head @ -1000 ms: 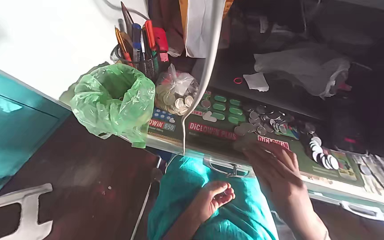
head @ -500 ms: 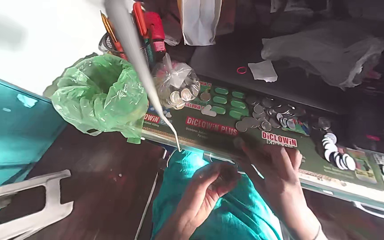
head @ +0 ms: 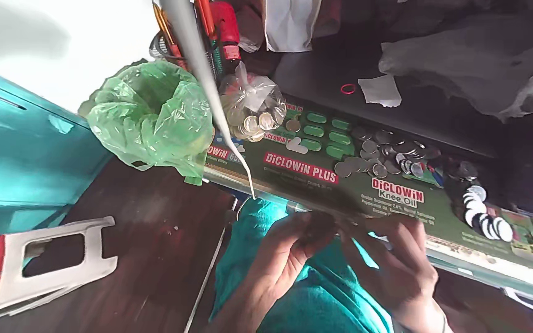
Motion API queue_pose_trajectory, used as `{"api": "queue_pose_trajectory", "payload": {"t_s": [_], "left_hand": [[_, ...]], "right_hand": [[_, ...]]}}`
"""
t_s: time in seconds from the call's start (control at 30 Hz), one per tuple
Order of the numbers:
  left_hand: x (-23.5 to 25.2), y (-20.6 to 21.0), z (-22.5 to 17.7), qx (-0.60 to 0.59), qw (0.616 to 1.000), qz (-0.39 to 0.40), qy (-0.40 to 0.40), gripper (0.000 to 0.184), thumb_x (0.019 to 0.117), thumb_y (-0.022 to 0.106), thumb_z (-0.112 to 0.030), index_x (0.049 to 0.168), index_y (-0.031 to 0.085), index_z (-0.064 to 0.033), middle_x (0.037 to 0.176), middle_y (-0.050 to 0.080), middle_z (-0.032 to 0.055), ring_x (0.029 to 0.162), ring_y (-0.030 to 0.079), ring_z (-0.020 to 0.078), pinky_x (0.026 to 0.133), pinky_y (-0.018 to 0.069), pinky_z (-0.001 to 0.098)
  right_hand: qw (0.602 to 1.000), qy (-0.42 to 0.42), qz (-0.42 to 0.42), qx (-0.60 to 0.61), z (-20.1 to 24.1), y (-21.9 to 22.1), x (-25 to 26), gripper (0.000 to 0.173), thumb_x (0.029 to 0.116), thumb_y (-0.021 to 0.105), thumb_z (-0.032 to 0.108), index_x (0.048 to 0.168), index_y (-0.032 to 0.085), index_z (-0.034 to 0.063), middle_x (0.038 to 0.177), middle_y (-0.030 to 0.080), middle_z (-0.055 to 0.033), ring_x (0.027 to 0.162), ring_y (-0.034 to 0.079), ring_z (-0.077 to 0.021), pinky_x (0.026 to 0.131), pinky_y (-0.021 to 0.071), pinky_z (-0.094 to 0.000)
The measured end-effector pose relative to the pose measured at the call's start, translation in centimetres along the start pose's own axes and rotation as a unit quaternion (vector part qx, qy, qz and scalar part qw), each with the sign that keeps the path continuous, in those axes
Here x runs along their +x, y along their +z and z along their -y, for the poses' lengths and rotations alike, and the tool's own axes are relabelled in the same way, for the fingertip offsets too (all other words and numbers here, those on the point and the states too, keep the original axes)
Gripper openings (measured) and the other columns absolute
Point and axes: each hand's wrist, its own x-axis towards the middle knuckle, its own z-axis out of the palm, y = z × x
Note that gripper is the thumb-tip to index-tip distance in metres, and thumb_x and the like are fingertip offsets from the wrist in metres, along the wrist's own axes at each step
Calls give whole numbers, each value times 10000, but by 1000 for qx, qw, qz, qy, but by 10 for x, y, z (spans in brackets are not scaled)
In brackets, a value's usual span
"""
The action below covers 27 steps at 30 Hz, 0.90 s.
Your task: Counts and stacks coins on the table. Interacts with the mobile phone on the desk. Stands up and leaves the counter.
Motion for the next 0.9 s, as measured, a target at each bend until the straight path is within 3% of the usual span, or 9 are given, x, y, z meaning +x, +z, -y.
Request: {"api": "queue_pose_trajectory", "payload": {"t_s": [0.1,0.33,0.5,0.7,0.9], "left_hand": [[0,3,-1,1,1000,-10,-1,226,1045,466,-36,1059,686,16,1094,735,198,1014,746,280,918,612,370],[-4,-1,-2,3,1000,-4,-8,182,1018,517,-21,1021,698,-4,1054,746,189,990,753,258,891,618,345],[-10,-3,-4,5,999,38,-14,241,1008,547,-17,1200,690,15,1118,733,183,1017,745,268,908,615,346],[-16,-6,-7,14,998,68,-14,251,1020,533,-24,1184,717,19,1222,711,193,1133,710,282,967,590,355],[-16,-7,-8,2,996,90,-19,235,1016,530,-10,1177,700,0,1223,703,204,1156,696,297,988,576,364]], "right_hand": [[999,17,-28,-6,-5,-4,3,119,970,682,233,1030,761,169,910,598,-19,907,510,-136,867,354,-300],[998,35,-26,-40,-9,-6,16,166,982,668,227,1058,788,139,890,627,-68,898,524,-174,875,351,-347],[992,79,-13,-101,-16,-3,36,221,984,647,204,1070,812,86,908,657,-143,887,548,-265,815,385,-416],[991,82,2,-109,-19,3,39,239,995,622,193,1104,803,79,954,656,-170,929,555,-305,854,388,-459],[988,88,-42,-120,-21,5,36,209,980,631,149,1048,812,69,892,662,-145,890,559,-262,826,394,-405]]}}
